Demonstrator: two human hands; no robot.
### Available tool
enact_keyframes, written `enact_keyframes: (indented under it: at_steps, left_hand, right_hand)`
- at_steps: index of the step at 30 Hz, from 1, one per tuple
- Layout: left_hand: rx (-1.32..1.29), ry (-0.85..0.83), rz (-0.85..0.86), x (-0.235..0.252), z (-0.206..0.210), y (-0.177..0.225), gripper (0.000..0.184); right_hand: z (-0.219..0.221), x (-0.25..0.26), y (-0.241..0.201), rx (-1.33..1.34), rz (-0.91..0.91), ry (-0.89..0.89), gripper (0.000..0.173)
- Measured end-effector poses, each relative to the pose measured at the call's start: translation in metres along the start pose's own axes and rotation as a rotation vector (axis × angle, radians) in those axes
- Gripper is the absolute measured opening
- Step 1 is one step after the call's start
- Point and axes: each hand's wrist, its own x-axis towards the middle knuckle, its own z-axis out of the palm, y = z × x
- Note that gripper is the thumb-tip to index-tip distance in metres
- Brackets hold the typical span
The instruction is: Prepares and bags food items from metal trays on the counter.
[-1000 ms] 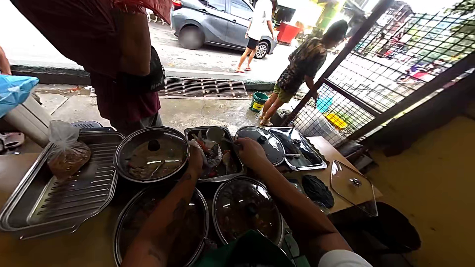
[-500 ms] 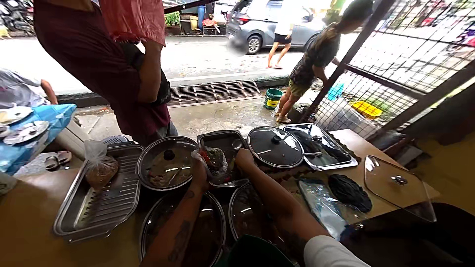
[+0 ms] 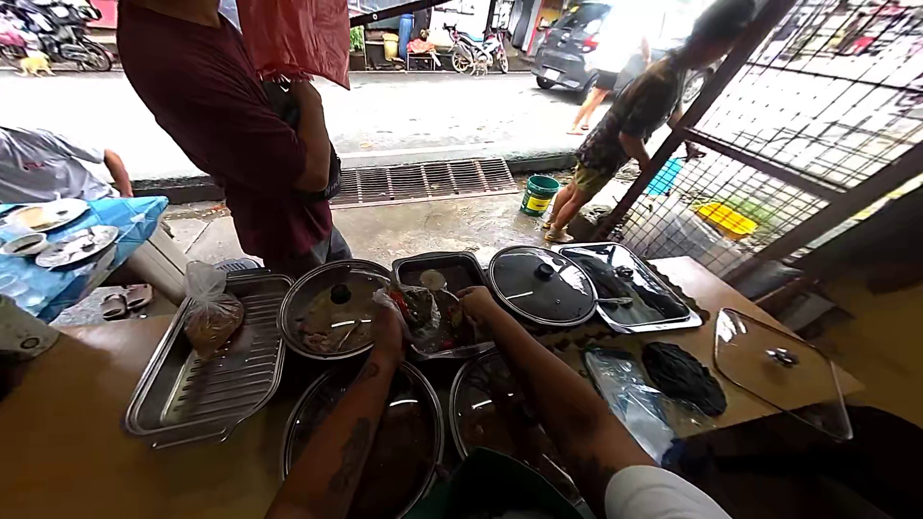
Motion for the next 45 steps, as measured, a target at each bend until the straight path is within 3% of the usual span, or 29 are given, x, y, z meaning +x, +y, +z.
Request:
enact_keyframes:
  at_steps: [10,19,26,31,39,45]
  left_hand:
    - [0.002,-0.099,-0.063,0.015,0.036,-0.015,0.063]
    - [-0.007,-0.126,-0.011,0.034,0.051,-0.03,0.059]
    - [0.023,-0.119,0.039,0.022,0.041,-0.02,0.064]
    - [-0.024,-0.113,0.086,0.01,0.034,-0.003,0.061]
    - [-0.024,-0.076,0.084,0.006,0.018,0.004,0.068]
    - [0.056,-0.033,0.076,0.007,0.012,-0.003,0.06]
  right_hand:
    - [-0.059,-0.077,-0.035,-0.148,-0.168,0.067,0.028]
    - [-0.051,-0.11,-0.041,-0.68,-0.214,0.264,0.038]
    - [-0.023,-0.03,-0.016,-0.556,0.045,0.134,0.04]
    - [-0.002,-0.014,-0.007,-0.342,0.165,0.125,0.036]
    - [0.031,0.034,0.03,0.034,0.122,0.019,0.034]
    - [0.006,-0.006,0.015,0.046,-0.026,0.016,0.029]
